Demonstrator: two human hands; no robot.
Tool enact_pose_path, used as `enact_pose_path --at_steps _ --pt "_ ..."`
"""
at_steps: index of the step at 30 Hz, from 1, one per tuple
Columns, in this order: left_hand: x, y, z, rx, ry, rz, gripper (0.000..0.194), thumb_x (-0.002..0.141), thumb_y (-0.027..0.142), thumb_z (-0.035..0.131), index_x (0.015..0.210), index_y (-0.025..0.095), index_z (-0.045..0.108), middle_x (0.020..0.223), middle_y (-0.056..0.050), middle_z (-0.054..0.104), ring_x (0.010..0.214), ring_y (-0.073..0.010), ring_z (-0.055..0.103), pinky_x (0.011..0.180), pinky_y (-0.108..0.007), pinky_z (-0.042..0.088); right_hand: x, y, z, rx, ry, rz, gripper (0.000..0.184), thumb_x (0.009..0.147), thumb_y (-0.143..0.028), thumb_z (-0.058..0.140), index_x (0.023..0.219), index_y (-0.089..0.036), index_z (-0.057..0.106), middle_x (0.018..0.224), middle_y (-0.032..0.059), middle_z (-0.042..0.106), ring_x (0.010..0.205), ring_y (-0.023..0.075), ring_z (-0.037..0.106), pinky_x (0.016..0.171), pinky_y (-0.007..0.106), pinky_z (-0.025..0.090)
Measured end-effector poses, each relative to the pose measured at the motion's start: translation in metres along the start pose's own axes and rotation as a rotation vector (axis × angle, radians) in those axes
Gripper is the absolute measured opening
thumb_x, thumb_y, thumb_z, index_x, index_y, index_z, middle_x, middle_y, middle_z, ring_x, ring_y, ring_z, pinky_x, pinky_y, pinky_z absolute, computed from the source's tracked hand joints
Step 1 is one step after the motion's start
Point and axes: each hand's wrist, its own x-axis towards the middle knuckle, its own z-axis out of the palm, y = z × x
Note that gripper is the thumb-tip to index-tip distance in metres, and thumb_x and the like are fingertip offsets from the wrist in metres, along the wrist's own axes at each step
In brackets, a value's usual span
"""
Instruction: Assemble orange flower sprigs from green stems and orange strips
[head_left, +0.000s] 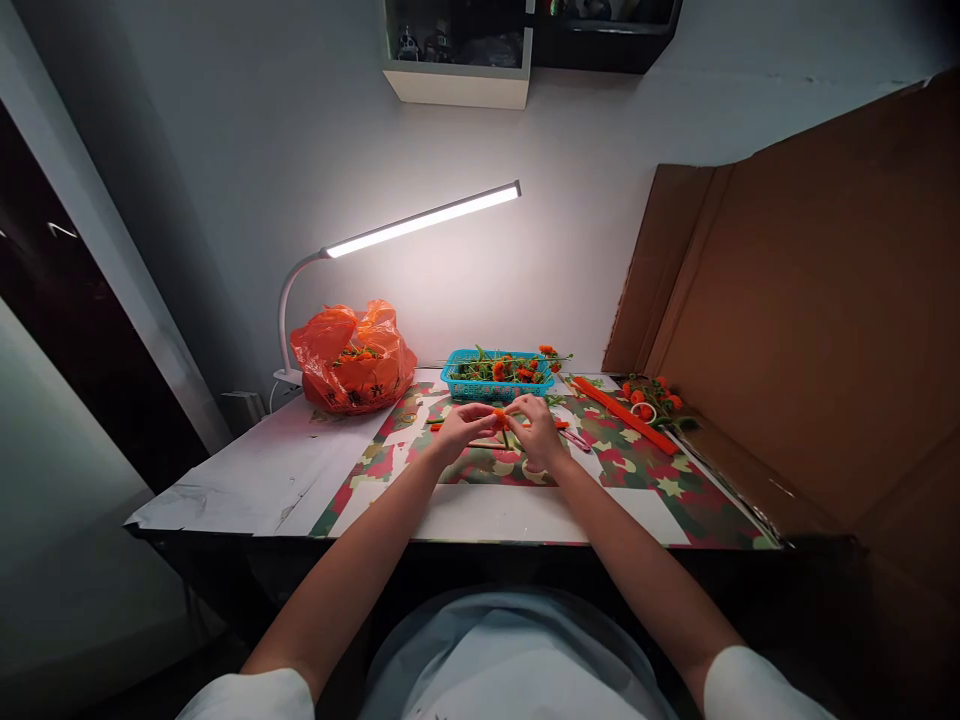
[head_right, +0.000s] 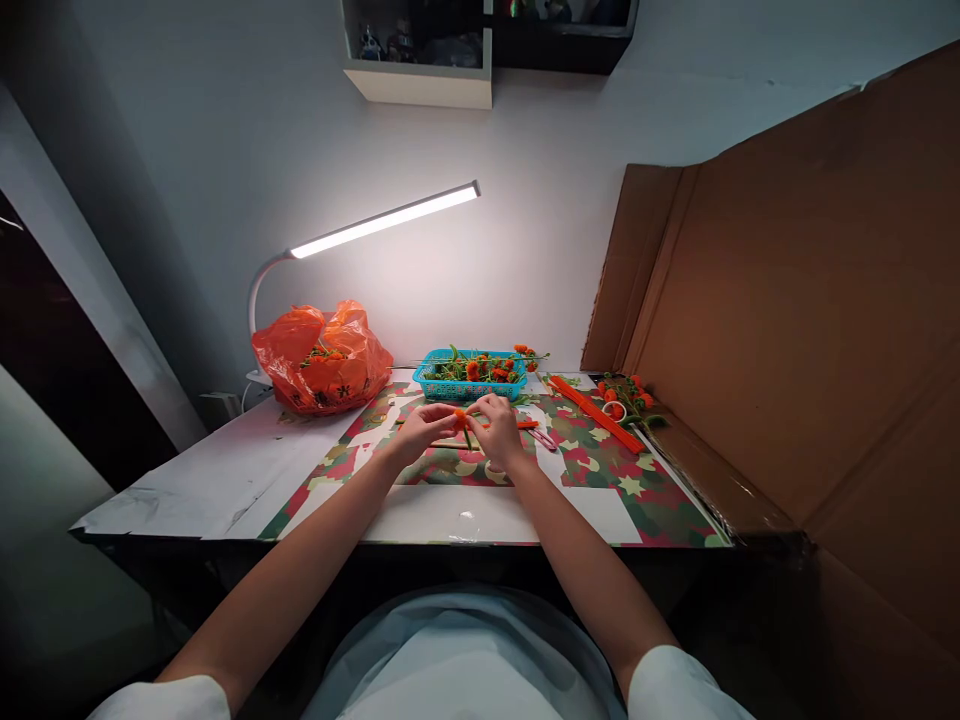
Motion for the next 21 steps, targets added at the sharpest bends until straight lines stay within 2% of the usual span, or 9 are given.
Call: enact_pose_path --at_steps 3,7,10,13,17,21 --pt "-0.001 0.002 0.005 -0.011 0.094 0.028 0.046 0.054 0.044 0.085 0.084 0.013 0.068 0.084 -0.006 0.072 0.081 -0.0187 0.067 0.081 -0.035 0.054 -0.004 -0.006 0.004 0.053 0.161 0.061 0.016 0.086 -0.029 0.051 0.085 -0.018 0.064 0.089 0.0066 0.064 0.089 0.0199 0.056 0.081 0.032 0.043" --pt "-0.002 0.003 0.01 -0.043 0.187 0.085 0.046 0.049 0.043 0.087 0.079 0.014 0.066 0.076 -0.005 0.072 0.071 -0.0178 0.067 0.075 -0.034 0.055 -0.009 -0.011 0.013 0.184 0.191 0.096 0.018 0.078 -0.036 0.062 0.082 -0.018 0.064 0.077 0.0039 0.065 0.073 0.0184 0.061 0.067 0.03 0.047" --pt "-0.002 0.002 0.012 -0.05 0.182 0.115 0.043 0.049 0.042 0.086 0.075 0.014 0.066 0.073 -0.005 0.072 0.07 -0.0184 0.067 0.074 -0.034 0.054 -0.009 -0.011 0.02 0.297 0.229 0.194 0.023 0.074 -0.041 0.066 0.079 -0.018 0.066 0.073 0.0042 0.068 0.069 0.0194 0.064 0.063 0.03 0.05" --pt "-0.001 0.0 0.012 -0.045 0.158 0.136 0.04 0.051 0.042 0.086 0.074 0.014 0.067 0.072 -0.005 0.072 0.071 -0.019 0.067 0.075 -0.035 0.054 -0.008 -0.007 0.024 0.457 0.217 0.28 0.027 0.069 -0.042 0.07 0.081 -0.018 0.068 0.078 0.0062 0.072 0.072 0.0214 0.067 0.065 0.032 0.054" --pt "0.0 -0.002 0.01 -0.007 0.151 0.15 0.04 0.051 0.043 0.085 0.073 0.014 0.069 0.072 -0.005 0.072 0.069 -0.0178 0.067 0.074 -0.033 0.053 -0.007 -0.001 0.027 0.649 0.174 0.312 0.028 0.066 -0.04 0.073 0.083 -0.018 0.072 0.082 0.0068 0.074 0.078 0.0234 0.07 0.072 0.035 0.056" --pt "0.001 -0.005 0.007 0.027 0.116 0.136 0.043 0.053 0.046 0.084 0.076 0.013 0.07 0.072 -0.006 0.072 0.067 -0.0169 0.066 0.072 -0.032 0.053 -0.008 0.005 0.029 0.691 0.158 0.315 0.023 0.066 -0.033 0.072 0.083 -0.017 0.073 0.083 0.007 0.075 0.08 0.0234 0.07 0.074 0.035 0.057"
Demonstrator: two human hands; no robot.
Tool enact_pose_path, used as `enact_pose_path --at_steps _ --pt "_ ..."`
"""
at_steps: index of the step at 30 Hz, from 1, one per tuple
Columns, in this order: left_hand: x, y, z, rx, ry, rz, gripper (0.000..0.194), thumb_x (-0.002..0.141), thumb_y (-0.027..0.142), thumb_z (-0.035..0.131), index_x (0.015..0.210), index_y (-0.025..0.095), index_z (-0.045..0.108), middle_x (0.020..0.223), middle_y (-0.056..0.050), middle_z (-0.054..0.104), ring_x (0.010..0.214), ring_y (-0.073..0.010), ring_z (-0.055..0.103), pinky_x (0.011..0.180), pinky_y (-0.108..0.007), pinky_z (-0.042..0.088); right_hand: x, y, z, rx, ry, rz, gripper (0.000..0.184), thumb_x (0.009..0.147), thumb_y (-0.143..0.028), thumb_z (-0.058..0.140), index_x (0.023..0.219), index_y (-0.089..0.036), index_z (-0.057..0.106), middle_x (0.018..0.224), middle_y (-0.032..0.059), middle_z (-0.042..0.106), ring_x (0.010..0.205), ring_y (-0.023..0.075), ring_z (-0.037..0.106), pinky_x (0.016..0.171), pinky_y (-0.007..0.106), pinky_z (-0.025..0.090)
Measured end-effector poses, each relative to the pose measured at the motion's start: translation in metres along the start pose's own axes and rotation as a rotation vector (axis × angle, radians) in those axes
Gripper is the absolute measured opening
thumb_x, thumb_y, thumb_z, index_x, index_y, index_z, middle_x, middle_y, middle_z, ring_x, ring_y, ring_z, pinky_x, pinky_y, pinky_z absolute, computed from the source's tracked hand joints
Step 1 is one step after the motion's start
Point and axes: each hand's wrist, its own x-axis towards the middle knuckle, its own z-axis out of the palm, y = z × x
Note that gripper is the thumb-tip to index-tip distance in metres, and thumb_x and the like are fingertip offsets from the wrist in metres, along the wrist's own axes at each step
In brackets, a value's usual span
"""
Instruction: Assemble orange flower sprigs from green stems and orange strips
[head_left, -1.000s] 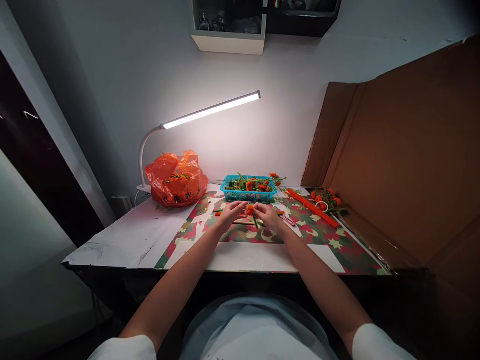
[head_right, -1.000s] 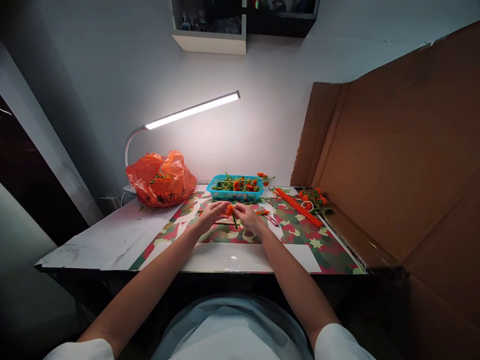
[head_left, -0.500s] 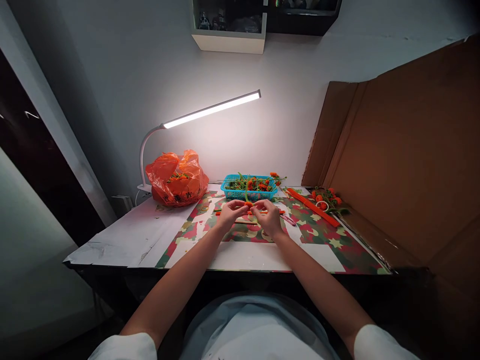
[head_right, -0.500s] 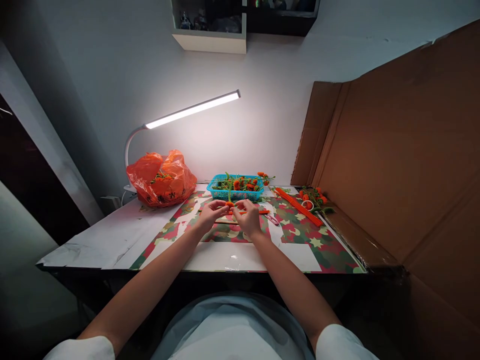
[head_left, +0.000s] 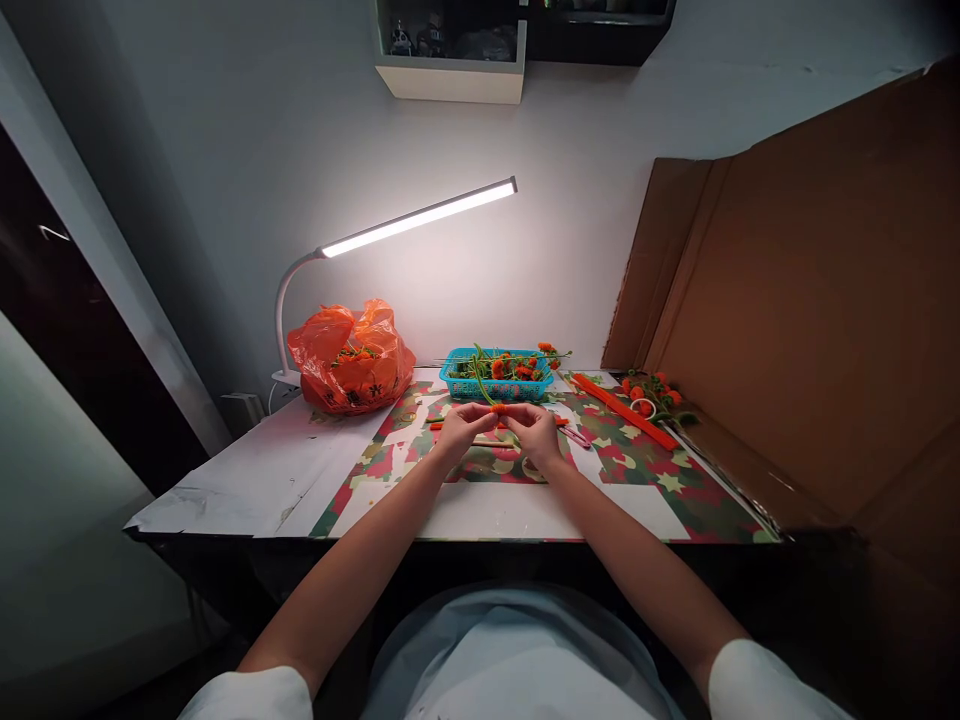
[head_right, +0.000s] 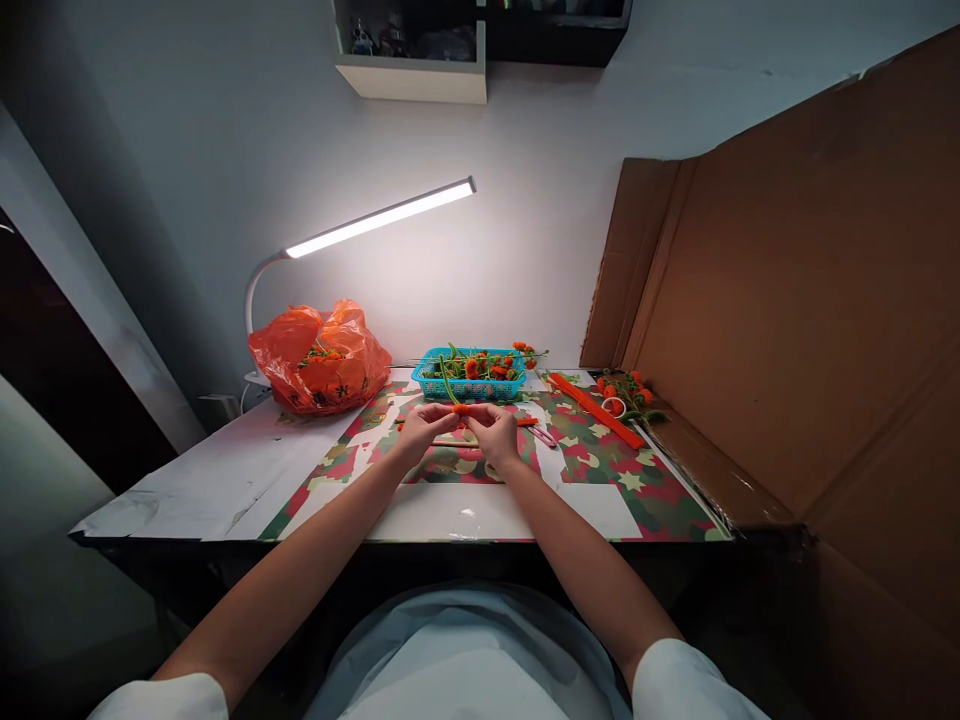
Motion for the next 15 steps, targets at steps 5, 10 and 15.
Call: enact_pose_path --at_steps 5,10,15 --pt "0.0 -0.005 -0.003 0.101 -0.084 -0.019 0.044 0.061 0.053 0.077 0.078 0.013 0.07 0.069 -0.007 0.071 0.066 -0.0189 0.066 0.069 -0.033 0.054 0.0 -0.001 -0.002 -0.094 0.008 -0.021 0.021 0.068 -0.03 0.067 0.085 -0.016 0.071 0.085 0.0081 0.074 0.078 0.0225 0.07 0.073 0.035 0.058" --pt "-0.002 -0.003 0.001 0.399 0.032 0.234 0.036 0.066 0.046 0.075 0.083 0.015 0.07 0.083 -0.008 0.072 0.069 -0.0193 0.068 0.061 -0.029 0.054 -0.001 -0.009 -0.004 -0.299 0.034 -0.153 0.016 0.07 -0.023 0.062 0.082 -0.017 0.071 0.082 0.0071 0.073 0.076 0.0213 0.069 0.072 0.034 0.056" --pt "-0.005 0.0 0.003 0.485 0.06 0.364 0.026 0.07 0.043 0.074 0.075 0.017 0.07 0.074 -0.006 0.071 0.066 -0.0192 0.068 0.061 -0.029 0.055 -0.002 -0.011 -0.007 -0.406 0.005 -0.288 0.016 0.074 -0.022 0.059 0.083 -0.019 0.072 0.082 0.0062 0.072 0.076 0.0202 0.068 0.071 0.033 0.055"
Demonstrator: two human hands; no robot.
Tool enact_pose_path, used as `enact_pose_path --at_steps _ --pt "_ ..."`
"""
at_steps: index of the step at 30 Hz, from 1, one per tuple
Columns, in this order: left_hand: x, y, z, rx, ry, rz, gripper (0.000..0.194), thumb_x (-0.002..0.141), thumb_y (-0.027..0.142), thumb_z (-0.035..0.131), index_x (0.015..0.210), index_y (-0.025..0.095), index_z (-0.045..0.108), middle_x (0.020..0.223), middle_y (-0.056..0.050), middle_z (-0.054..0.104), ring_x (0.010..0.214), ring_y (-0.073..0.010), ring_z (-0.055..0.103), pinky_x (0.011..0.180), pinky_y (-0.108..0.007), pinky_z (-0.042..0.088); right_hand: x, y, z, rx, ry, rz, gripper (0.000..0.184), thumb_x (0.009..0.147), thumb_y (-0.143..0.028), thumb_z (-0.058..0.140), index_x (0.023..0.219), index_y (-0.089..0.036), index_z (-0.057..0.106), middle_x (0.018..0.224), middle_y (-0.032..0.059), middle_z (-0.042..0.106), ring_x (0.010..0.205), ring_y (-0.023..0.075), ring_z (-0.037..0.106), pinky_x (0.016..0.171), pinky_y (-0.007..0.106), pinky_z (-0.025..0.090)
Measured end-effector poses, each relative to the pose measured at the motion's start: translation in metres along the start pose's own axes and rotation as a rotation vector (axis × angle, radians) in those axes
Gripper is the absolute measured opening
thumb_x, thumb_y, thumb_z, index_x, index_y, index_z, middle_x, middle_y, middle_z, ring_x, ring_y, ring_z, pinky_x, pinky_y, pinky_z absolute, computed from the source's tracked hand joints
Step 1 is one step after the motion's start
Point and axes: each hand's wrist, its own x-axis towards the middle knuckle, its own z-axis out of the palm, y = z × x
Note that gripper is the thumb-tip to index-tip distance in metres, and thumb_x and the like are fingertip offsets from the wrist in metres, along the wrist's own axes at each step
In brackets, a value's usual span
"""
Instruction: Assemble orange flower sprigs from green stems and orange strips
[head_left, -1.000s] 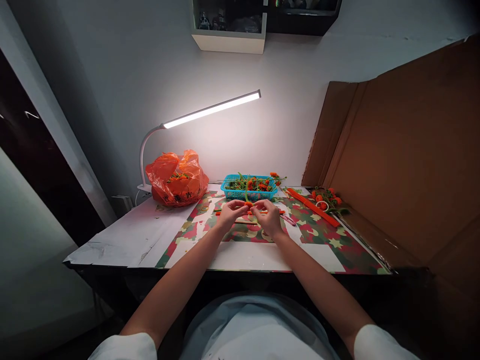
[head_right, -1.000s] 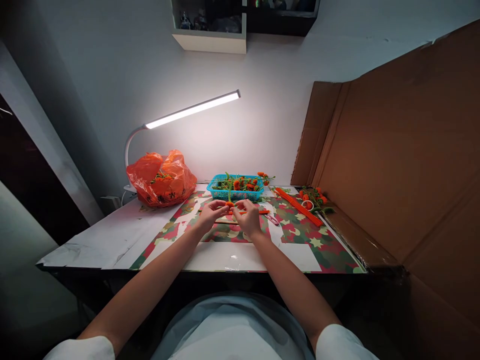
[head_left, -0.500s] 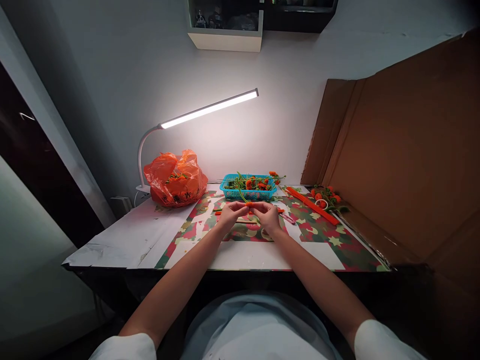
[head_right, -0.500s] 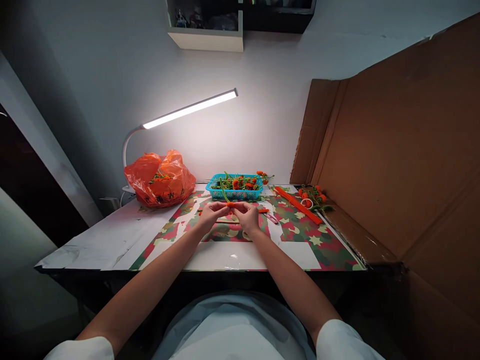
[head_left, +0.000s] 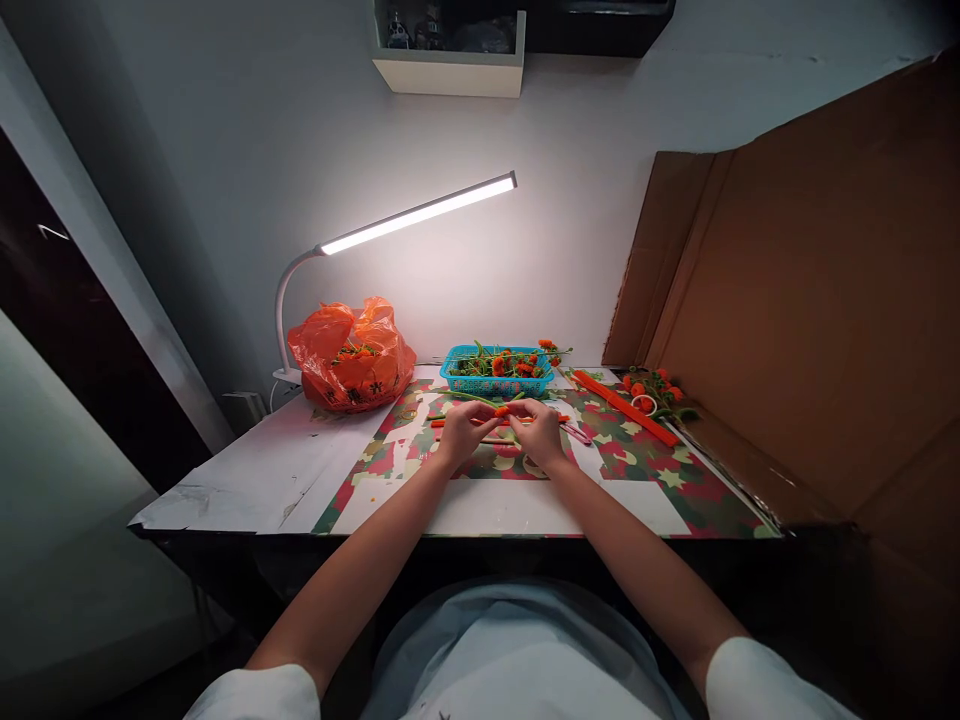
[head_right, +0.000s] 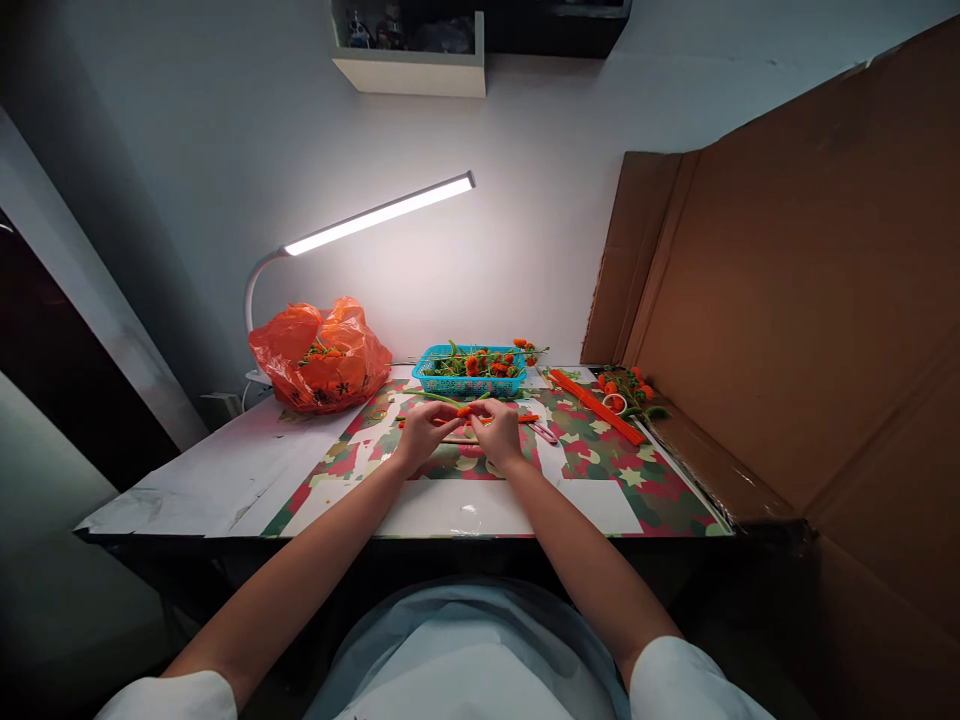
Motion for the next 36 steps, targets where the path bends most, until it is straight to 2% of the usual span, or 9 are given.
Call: enact_pose_path --at_steps 3,7,13,17,21,36 --pt "-0.001 -0.002 0.002 -0.022 0.038 -0.009 0.026 0.072 0.043 0.072 0.077 0.018 0.072 0.074 -0.006 0.073 0.066 -0.0198 0.068 0.061 -0.03 0.055 -0.001 0.001 0.003 0.025 0.032 0.033 0.016 0.074 -0.027 0.063 0.084 -0.018 0.071 0.084 0.0067 0.072 0.078 0.0208 0.068 0.072 0.033 0.055" --pt "0.0 -0.004 0.006 -0.055 0.096 -0.038 0.027 0.071 0.044 0.073 0.077 0.017 0.073 0.072 -0.007 0.073 0.064 -0.0199 0.068 0.061 -0.03 0.055 -0.002 0.004 0.009 0.135 0.083 0.2 0.024 0.067 -0.038 0.072 0.08 -0.018 0.07 0.08 0.0075 0.073 0.074 0.0221 0.068 0.068 0.033 0.056" --pt "0.002 -0.006 0.006 -0.224 0.002 -0.135 0.033 0.066 0.046 0.075 0.076 0.015 0.071 0.072 -0.008 0.073 0.065 -0.0203 0.068 0.063 -0.031 0.055 0.001 0.008 0.009 0.371 0.034 0.362 0.032 0.058 -0.043 0.079 0.075 -0.017 0.072 0.077 0.0081 0.074 0.074 0.0236 0.069 0.069 0.035 0.056" --pt "0.002 -0.006 0.005 -0.292 -0.063 -0.188 0.034 0.066 0.046 0.075 0.078 0.014 0.072 0.072 -0.008 0.073 0.065 -0.0197 0.068 0.063 -0.03 0.055 0.003 0.011 0.006 0.419 -0.013 0.362 0.032 0.058 -0.044 0.078 0.076 -0.017 0.074 0.079 0.008 0.075 0.077 0.0236 0.07 0.073 0.036 0.057" --pt "0.001 -0.005 0.004 -0.275 -0.087 -0.218 0.035 0.069 0.047 0.073 0.081 0.013 0.074 0.073 -0.008 0.073 0.067 -0.0201 0.068 0.064 -0.031 0.055 0.003 0.015 0.007 0.372 -0.009 0.357 0.032 0.06 -0.043 0.076 0.077 -0.016 0.074 0.079 0.0085 0.075 0.074 0.0241 0.071 0.071 0.036 0.058" --pt "0.0 -0.007 0.005 -0.12 -0.103 -0.181 0.037 0.073 0.048 0.068 0.086 0.015 0.076 0.074 -0.008 0.073 0.069 -0.0214 0.067 0.066 -0.031 0.053 -0.002 0.02 0.01 0.3 -0.006 0.293 0.025 0.067 -0.035 0.066 0.081 -0.016 0.075 0.08 0.0081 0.075 0.074 0.0236 0.07 0.07 0.036 0.057"
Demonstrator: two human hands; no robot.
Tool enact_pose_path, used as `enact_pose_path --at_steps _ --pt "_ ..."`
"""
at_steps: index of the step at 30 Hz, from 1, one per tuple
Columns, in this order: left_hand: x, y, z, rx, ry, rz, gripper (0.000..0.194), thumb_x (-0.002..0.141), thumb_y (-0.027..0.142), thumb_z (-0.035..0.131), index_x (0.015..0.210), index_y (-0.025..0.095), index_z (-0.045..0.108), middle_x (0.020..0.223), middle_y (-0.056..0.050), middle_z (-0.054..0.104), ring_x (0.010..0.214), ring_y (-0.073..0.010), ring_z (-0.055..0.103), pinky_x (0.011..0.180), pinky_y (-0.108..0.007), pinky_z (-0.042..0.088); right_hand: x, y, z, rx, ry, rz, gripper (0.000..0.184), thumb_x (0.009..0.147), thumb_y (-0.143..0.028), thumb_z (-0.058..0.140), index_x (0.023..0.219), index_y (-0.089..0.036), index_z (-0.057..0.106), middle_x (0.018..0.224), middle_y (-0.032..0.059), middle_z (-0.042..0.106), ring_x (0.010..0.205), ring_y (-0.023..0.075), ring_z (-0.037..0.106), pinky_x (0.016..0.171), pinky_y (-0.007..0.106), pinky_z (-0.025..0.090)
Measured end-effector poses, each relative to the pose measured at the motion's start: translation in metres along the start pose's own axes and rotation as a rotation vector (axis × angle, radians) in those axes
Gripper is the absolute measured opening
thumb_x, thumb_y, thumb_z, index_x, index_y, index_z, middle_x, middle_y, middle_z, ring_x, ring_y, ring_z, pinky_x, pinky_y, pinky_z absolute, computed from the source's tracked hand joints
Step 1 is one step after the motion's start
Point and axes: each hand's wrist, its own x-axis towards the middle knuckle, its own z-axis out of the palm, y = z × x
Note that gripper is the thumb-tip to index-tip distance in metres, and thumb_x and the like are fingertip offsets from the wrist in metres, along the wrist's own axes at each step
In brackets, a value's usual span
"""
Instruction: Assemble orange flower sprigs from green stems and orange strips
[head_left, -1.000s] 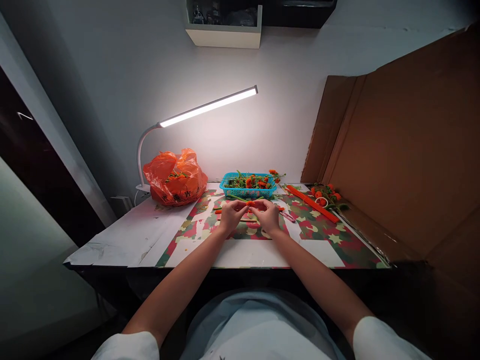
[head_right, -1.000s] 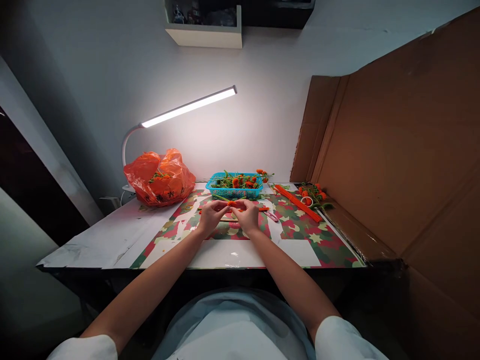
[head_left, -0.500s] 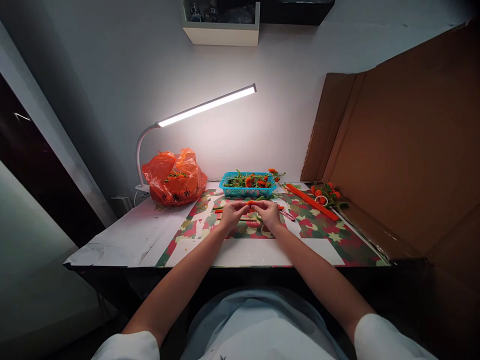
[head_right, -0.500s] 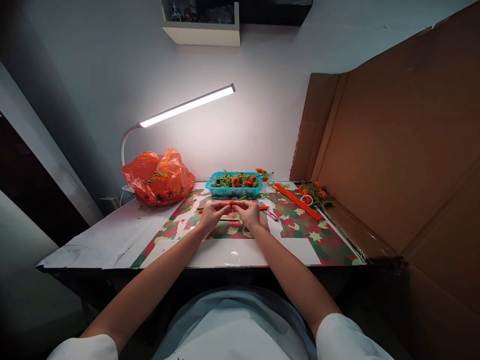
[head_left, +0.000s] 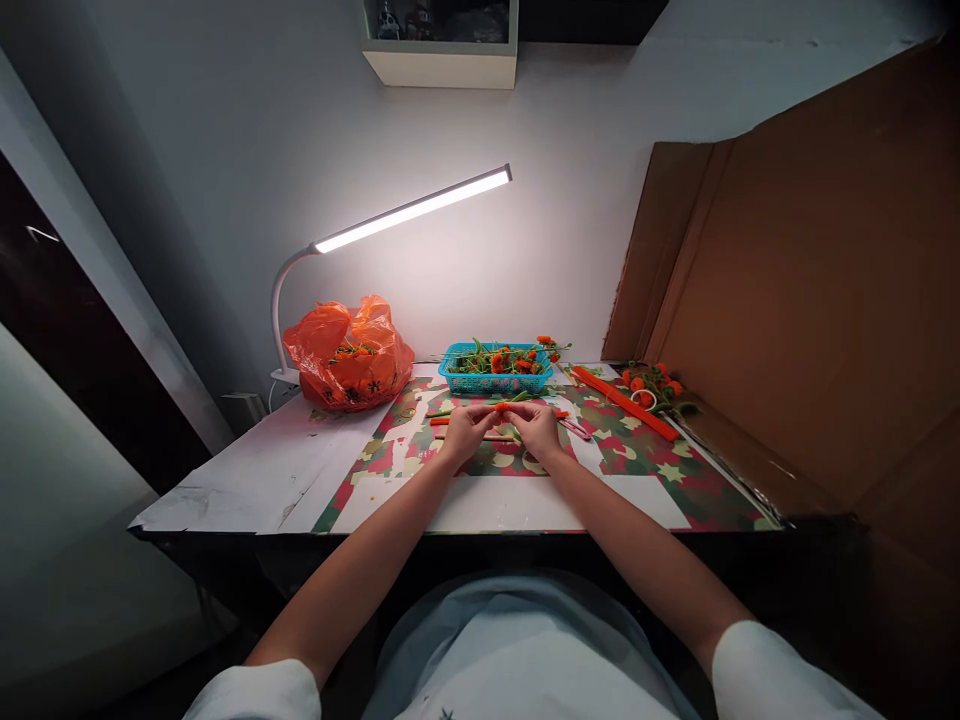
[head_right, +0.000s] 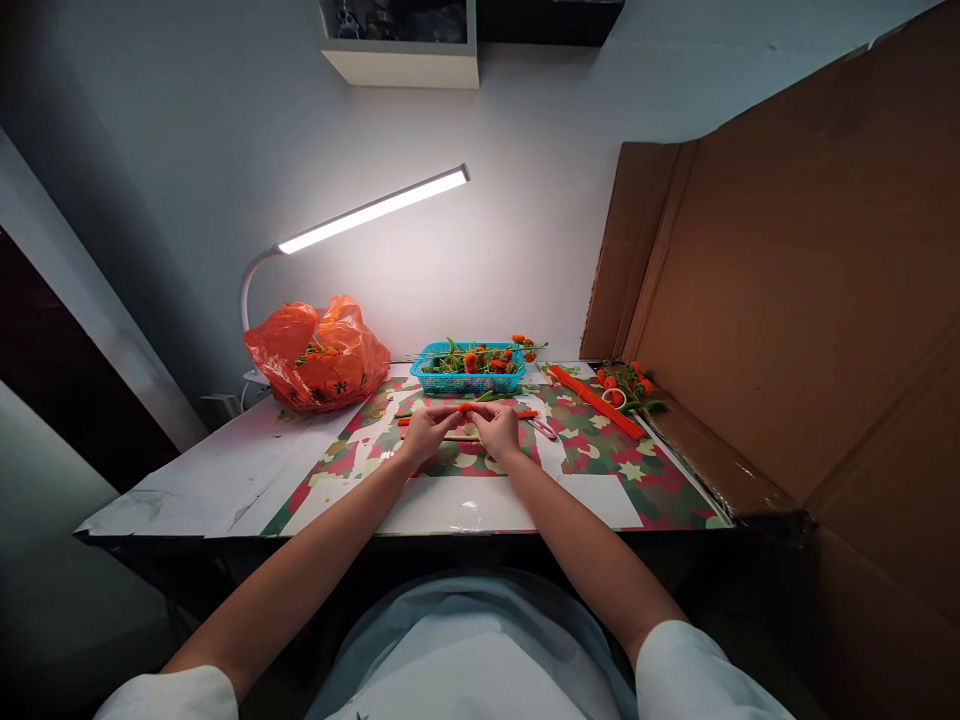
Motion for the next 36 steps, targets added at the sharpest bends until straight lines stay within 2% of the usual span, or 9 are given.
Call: enact_pose_path --at_steps 9,14,17,20,23,26,32,34,36 --pt "0.001 -0.007 0.004 0.019 0.016 0.007 0.032 0.071 0.045 0.068 0.085 0.017 0.076 0.076 -0.006 0.074 0.07 -0.0218 0.067 0.066 -0.031 0.053 0.0 0.005 0.0 -0.102 -0.011 -0.058 0.023 0.07 -0.032 0.061 0.083 -0.02 0.076 0.08 0.0044 0.075 0.076 0.0222 0.069 0.072 0.035 0.056" --pt "0.001 -0.005 0.004 -0.018 0.024 -0.012 0.031 0.07 0.044 0.07 0.083 0.018 0.076 0.076 -0.006 0.074 0.072 -0.0216 0.067 0.067 -0.032 0.055 0.003 0.007 0.0 -0.05 -0.01 -0.02 0.022 0.068 -0.035 0.064 0.079 -0.019 0.075 0.08 0.0056 0.075 0.075 0.022 0.069 0.07 0.034 0.057" --pt "0.001 -0.001 0.006 -0.166 0.055 -0.07 0.035 0.068 0.043 0.073 0.089 0.015 0.075 0.085 -0.008 0.074 0.077 -0.0218 0.068 0.071 -0.034 0.056 0.005 0.005 0.001 0.018 -0.002 -0.017 0.024 0.068 -0.035 0.066 0.082 -0.019 0.075 0.082 0.0058 0.075 0.076 0.0215 0.07 0.071 0.034 0.057" --pt "0.002 0.002 0.008 -0.375 0.098 -0.192 0.04 0.064 0.039 0.077 0.095 0.013 0.073 0.093 -0.01 0.074 0.082 -0.0224 0.07 0.078 -0.037 0.056 0.006 0.002 0.002 0.048 0.026 -0.083 0.024 0.069 -0.034 0.065 0.085 -0.019 0.075 0.087 0.0055 0.075 0.08 0.021 0.069 0.074 0.033 0.057" --pt "0.005 0.0 0.008 -0.522 0.086 -0.296 0.035 0.065 0.037 0.076 0.09 0.013 0.072 0.094 -0.011 0.074 0.088 -0.0233 0.07 0.084 -0.038 0.055 0.005 -0.001 0.001 0.031 0.009 -0.111 0.023 0.071 -0.033 0.061 0.085 -0.02 0.074 0.088 0.0042 0.074 0.083 0.0206 0.069 0.076 0.033 0.057" --pt "0.007 -0.003 0.006 -0.551 0.052 -0.336 0.033 0.067 0.041 0.076 0.085 0.014 0.072 0.092 -0.012 0.074 0.091 -0.0241 0.07 0.086 -0.038 0.055 0.005 -0.002 0.0 -0.019 -0.021 -0.11 0.023 0.072 -0.033 0.061 0.087 -0.021 0.074 0.088 0.0036 0.074 0.081 0.0196 0.069 0.073 0.032 0.056" --pt "0.007 -0.004 0.003 -0.508 -0.03 -0.411 0.046 0.063 0.053 0.077 0.083 0.013 0.072 0.087 -0.014 0.074 0.083 -0.0231 0.071 0.08 -0.035 0.056 0.006 -0.003 -0.002 -0.092 -0.012 -0.048 0.029 0.078 -0.039 0.058 0.094 -0.02 0.072 0.086 0.0052 0.073 0.072 0.0183 0.065 0.063 0.029 0.052" --pt "0.006 -0.004 0.004 -0.516 -0.005 -0.417 0.046 0.063 0.054 0.077 0.083 0.013 0.072 0.087 -0.013 0.074 0.081 -0.0224 0.071 0.077 -0.034 0.056 0.005 -0.007 -0.004 -0.172 0.043 -0.089 0.029 0.079 -0.04 0.059 0.096 -0.021 0.071 0.086 0.0052 0.072 0.073 0.0186 0.063 0.064 0.03 0.051" --pt "0.006 -0.003 0.004 -0.53 0.03 -0.424 0.046 0.062 0.054 0.078 0.083 0.014 0.072 0.085 -0.012 0.074 0.077 -0.021 0.07 0.073 -0.032 0.056 0.002 -0.012 -0.006 -0.304 0.094 -0.218 0.028 0.078 -0.039 0.062 0.097 -0.021 0.071 0.092 0.006 0.07 0.082 0.0207 0.061 0.072 0.033 0.05"
